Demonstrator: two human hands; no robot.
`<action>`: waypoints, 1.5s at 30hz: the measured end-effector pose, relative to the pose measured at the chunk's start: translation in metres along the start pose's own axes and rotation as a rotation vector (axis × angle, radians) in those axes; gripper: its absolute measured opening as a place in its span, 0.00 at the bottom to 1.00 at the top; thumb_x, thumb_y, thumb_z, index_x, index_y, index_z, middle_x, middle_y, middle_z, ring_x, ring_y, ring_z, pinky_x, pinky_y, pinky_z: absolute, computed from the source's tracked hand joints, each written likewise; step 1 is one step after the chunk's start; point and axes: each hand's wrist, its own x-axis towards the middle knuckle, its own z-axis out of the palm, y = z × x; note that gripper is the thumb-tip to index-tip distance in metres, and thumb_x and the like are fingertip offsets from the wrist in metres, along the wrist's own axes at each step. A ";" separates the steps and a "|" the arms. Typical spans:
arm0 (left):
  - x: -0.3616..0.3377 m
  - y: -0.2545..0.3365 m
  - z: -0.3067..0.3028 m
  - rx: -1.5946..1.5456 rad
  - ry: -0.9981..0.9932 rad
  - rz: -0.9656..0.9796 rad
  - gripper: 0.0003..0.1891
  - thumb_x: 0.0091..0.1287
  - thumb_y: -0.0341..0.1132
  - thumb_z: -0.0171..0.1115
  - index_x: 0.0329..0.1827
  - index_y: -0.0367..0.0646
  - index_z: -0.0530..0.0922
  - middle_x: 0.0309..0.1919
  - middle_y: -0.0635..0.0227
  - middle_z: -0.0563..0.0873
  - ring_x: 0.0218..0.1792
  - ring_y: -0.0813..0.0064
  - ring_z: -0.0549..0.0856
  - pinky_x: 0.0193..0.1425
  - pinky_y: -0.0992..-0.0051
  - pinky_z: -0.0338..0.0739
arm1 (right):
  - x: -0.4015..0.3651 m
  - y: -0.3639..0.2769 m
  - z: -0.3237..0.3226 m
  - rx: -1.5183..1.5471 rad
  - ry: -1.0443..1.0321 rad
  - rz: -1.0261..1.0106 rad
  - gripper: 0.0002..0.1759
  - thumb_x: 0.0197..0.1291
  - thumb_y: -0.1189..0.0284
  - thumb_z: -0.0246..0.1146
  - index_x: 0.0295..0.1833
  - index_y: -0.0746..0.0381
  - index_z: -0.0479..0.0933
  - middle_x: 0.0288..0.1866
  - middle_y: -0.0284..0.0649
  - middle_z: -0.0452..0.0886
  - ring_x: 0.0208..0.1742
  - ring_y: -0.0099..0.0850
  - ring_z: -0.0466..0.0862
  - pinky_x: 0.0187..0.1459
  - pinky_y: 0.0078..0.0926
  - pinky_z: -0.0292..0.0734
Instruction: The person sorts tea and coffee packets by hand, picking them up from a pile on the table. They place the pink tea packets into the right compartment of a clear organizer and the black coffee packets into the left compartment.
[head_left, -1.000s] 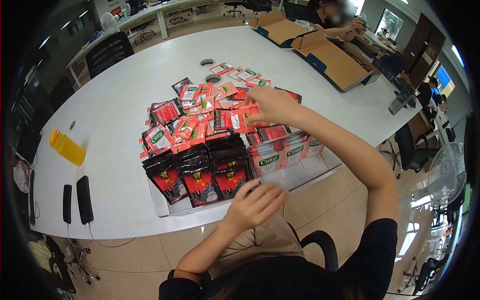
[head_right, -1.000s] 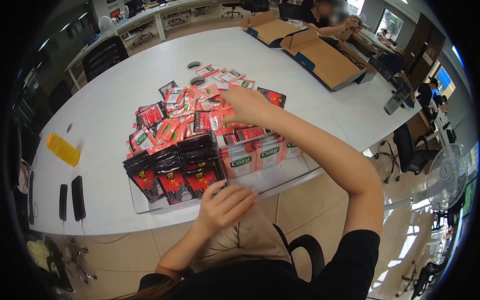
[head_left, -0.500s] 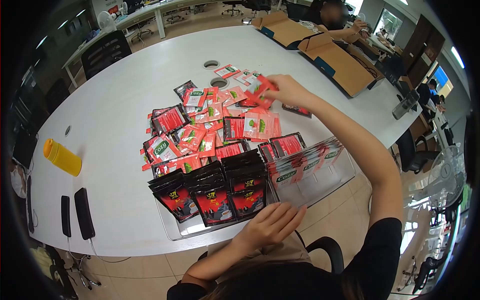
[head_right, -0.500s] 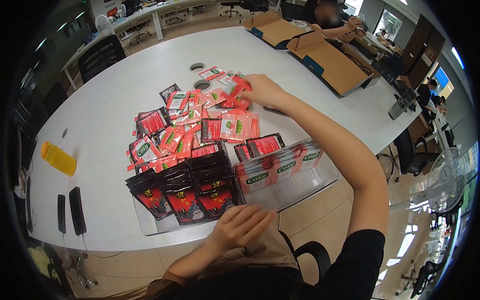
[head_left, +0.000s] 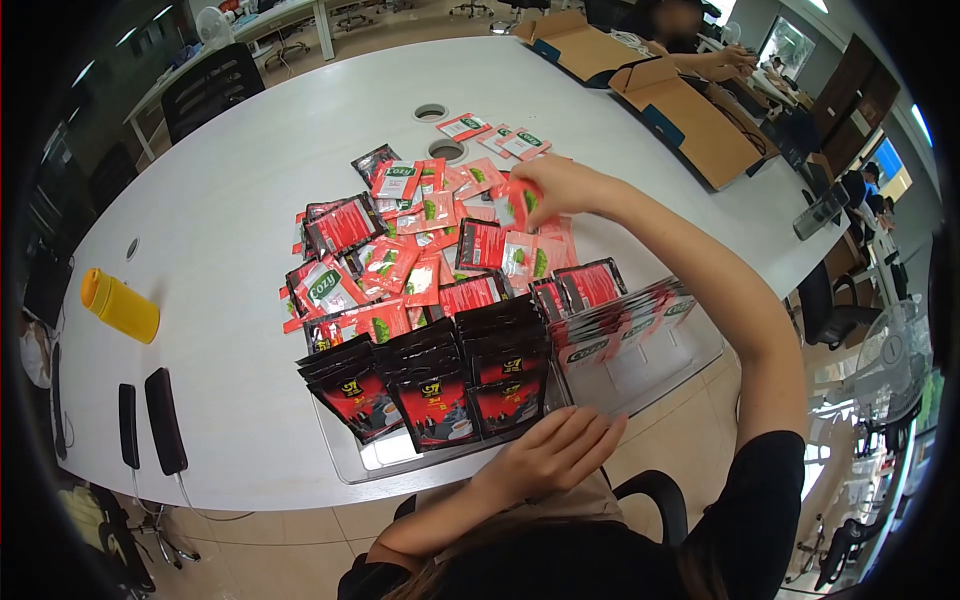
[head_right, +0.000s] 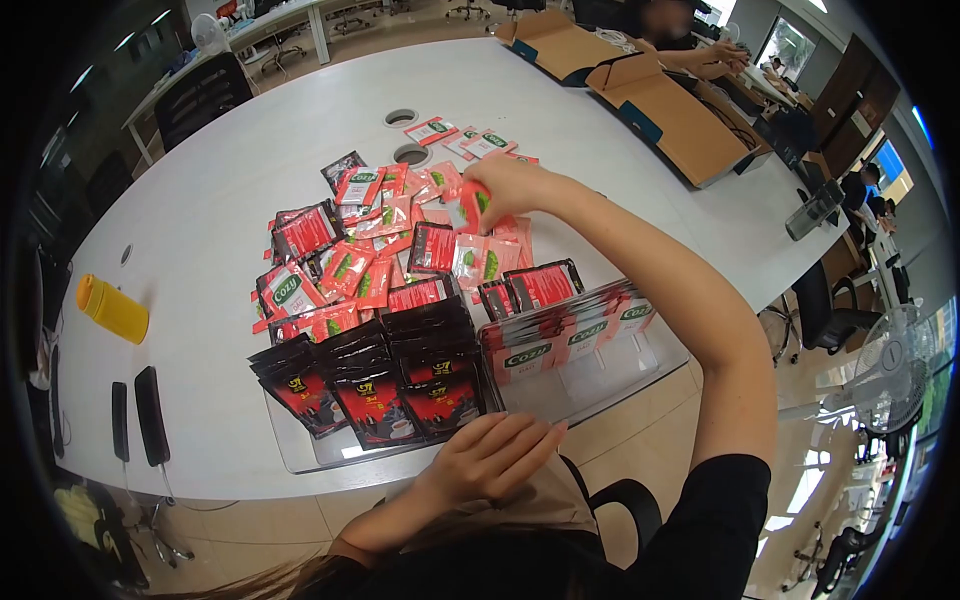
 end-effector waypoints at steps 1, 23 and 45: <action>0.000 0.000 0.000 0.003 0.001 0.002 0.15 0.61 0.33 0.55 0.51 0.46 0.81 0.38 0.75 0.83 0.44 0.80 0.81 0.51 0.78 0.72 | 0.000 0.005 0.000 -0.014 0.041 0.002 0.24 0.39 0.66 0.77 0.40 0.68 0.77 0.34 0.45 0.80 0.38 0.35 0.80 0.39 0.29 0.73; 0.001 0.002 -0.001 -0.020 0.013 -0.022 0.14 0.61 0.30 0.59 0.50 0.49 0.81 0.35 0.78 0.82 0.42 0.82 0.81 0.49 0.79 0.72 | -0.055 -0.035 0.007 0.021 -0.077 0.070 0.36 0.35 0.65 0.75 0.55 0.67 0.75 0.36 0.46 0.82 0.36 0.37 0.81 0.39 0.30 0.75; -0.004 0.003 0.003 -0.036 -0.012 0.003 0.18 0.61 0.30 0.55 0.56 0.41 0.78 0.38 0.73 0.80 0.46 0.76 0.79 0.59 0.74 0.72 | -0.011 -0.002 0.000 0.052 -0.044 0.047 0.20 0.42 0.68 0.76 0.37 0.69 0.78 0.27 0.45 0.81 0.28 0.32 0.78 0.30 0.30 0.70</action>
